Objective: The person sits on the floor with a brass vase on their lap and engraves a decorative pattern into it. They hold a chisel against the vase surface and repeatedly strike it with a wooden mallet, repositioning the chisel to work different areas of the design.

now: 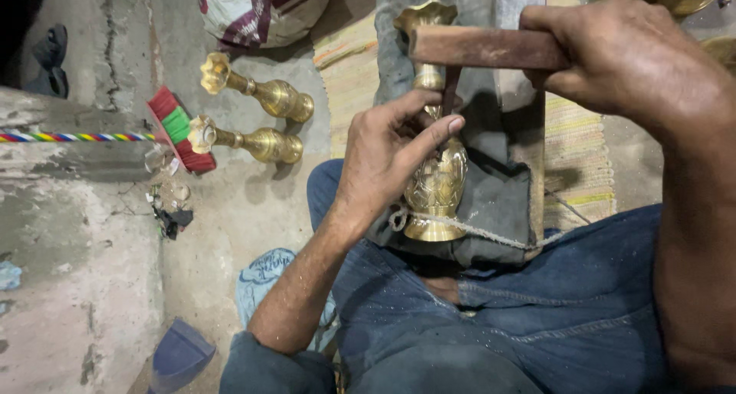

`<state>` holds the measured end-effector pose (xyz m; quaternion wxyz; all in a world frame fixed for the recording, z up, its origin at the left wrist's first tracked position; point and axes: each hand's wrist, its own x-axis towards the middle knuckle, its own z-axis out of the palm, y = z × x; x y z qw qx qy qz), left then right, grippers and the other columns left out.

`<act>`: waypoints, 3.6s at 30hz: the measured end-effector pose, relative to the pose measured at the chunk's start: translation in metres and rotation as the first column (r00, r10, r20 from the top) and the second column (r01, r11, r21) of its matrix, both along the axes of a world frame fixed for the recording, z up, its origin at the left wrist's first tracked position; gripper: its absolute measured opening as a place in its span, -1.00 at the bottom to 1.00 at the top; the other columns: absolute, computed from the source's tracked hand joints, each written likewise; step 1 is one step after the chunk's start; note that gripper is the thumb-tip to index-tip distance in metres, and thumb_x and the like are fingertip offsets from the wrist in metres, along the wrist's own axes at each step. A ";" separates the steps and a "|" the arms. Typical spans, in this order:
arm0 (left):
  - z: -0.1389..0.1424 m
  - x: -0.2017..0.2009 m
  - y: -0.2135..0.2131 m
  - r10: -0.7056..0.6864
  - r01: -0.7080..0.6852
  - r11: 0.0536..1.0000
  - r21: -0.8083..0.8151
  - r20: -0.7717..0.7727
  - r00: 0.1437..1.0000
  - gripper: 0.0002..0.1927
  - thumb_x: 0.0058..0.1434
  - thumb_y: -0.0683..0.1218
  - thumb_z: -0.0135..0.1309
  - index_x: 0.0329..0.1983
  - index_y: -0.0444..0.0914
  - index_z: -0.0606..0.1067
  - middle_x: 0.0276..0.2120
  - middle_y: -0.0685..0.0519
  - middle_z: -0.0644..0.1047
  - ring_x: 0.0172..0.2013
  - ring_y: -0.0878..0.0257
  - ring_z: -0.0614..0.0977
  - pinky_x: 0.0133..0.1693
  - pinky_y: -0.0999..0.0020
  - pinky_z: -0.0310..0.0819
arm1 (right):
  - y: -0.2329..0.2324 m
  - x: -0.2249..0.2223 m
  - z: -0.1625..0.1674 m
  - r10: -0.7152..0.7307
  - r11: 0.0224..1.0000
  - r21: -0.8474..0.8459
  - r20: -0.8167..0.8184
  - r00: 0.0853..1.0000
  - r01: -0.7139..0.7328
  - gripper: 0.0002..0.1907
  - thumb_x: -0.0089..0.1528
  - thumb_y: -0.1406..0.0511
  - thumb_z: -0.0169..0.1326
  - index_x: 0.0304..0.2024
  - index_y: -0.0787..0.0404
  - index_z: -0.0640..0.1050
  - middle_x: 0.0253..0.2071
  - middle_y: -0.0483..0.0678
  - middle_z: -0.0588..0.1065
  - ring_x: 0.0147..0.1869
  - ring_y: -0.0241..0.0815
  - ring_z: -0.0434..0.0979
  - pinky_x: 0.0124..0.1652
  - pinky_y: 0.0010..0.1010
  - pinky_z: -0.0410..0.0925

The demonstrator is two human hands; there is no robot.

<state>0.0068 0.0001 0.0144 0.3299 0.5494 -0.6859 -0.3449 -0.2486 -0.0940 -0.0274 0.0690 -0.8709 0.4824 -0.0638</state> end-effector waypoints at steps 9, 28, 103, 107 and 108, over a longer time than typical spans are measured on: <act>-0.005 0.000 0.002 0.054 -0.052 0.996 0.076 -0.024 0.998 -0.64 0.33 0.01 0.24 0.08 -0.27 0.60 -0.45 0.09 0.67 -0.42 0.43 0.69 -0.39 0.47 0.61 | -0.002 0.006 -0.001 -0.054 0.978 0.199 0.501 0.864 -0.054 -0.75 0.22 0.36 0.29 -0.10 0.30 0.53 -0.46 0.00 0.45 -0.41 -0.12 0.52 -0.47 -0.28 0.41; -0.005 0.003 0.000 -0.002 0.003 0.999 0.046 -0.011 1.000 -0.66 0.32 0.02 0.25 0.07 -0.24 0.62 -0.44 0.11 0.68 -0.40 0.44 0.70 -0.35 0.49 0.60 | 0.003 0.001 0.006 -0.080 0.985 0.171 0.246 0.966 0.038 -0.72 0.27 0.27 0.28 0.00 0.18 0.57 -0.34 0.09 0.57 -0.31 -0.01 0.62 -0.28 -0.10 0.49; -0.008 0.006 -0.008 0.008 0.010 0.986 0.164 -0.108 0.994 -0.66 0.32 -0.02 0.24 0.10 -0.27 0.62 -0.49 0.12 0.62 -0.46 0.48 0.64 -0.40 0.53 0.61 | 0.003 0.006 0.005 -0.139 0.970 0.236 0.332 0.933 0.061 -0.66 0.28 0.25 0.25 0.07 0.18 0.55 -0.32 0.08 0.57 -0.30 0.00 0.62 -0.29 -0.10 0.50; -0.009 0.008 -0.006 -0.014 0.025 0.991 0.134 -0.077 0.997 -0.67 0.32 -0.01 0.24 0.07 -0.25 0.62 -0.42 0.14 0.66 -0.45 0.48 0.66 -0.39 0.53 0.64 | 0.001 0.004 0.002 -0.140 0.969 0.229 0.203 0.969 0.092 -0.65 0.29 0.24 0.25 0.10 0.17 0.56 -0.32 0.09 0.59 -0.30 0.02 0.64 -0.25 -0.10 0.50; -0.009 0.008 -0.006 -0.024 0.034 0.992 0.123 -0.078 0.997 -0.67 0.33 -0.01 0.24 0.08 -0.25 0.62 -0.44 0.13 0.66 -0.45 0.47 0.66 -0.39 0.52 0.61 | 0.002 0.003 0.001 -0.139 0.976 0.197 0.232 0.963 0.094 -0.62 0.28 0.24 0.27 0.13 0.17 0.56 -0.30 0.10 0.60 -0.29 0.02 0.65 -0.23 -0.10 0.50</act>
